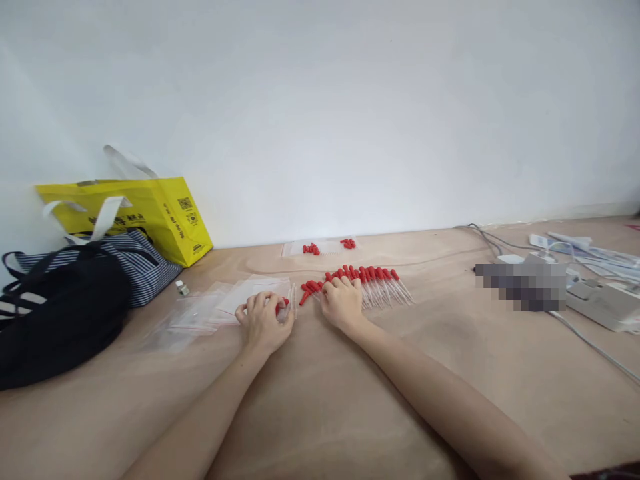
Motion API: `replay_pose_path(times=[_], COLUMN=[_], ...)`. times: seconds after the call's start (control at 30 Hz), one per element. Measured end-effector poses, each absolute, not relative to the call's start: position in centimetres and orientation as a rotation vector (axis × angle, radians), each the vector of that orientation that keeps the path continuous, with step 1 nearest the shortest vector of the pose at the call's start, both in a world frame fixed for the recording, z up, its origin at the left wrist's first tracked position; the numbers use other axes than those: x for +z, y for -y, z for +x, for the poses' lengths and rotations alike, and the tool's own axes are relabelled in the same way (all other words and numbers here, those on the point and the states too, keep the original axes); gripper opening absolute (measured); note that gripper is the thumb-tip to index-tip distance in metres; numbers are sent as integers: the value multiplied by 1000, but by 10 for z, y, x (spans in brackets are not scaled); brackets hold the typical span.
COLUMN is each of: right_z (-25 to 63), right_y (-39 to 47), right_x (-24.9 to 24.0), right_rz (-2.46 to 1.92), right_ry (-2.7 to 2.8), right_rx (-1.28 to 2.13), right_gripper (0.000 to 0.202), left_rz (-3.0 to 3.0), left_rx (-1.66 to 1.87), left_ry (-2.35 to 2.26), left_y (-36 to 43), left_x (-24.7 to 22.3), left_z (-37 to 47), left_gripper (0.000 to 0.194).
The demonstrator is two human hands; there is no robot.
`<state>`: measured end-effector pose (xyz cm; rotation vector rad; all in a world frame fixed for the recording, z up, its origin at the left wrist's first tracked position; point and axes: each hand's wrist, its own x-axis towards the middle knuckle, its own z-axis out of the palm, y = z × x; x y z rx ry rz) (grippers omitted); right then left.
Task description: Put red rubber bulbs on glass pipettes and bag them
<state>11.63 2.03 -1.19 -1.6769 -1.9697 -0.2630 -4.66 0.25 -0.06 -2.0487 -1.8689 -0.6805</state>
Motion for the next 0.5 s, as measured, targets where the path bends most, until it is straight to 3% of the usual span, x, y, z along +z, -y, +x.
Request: replay_pose_path(times=[0.5], right_z=[53], right_y=[-19], right_x=[10], right_rz=[-1954], right_ry=[2074], right_rx=[169], right_gripper=[26], left_rz=[-2179], left_rx=[-639], left_ry=[2125], left_y=[-19], left_x=[-7], left_z=[-68], left_gripper=[16])
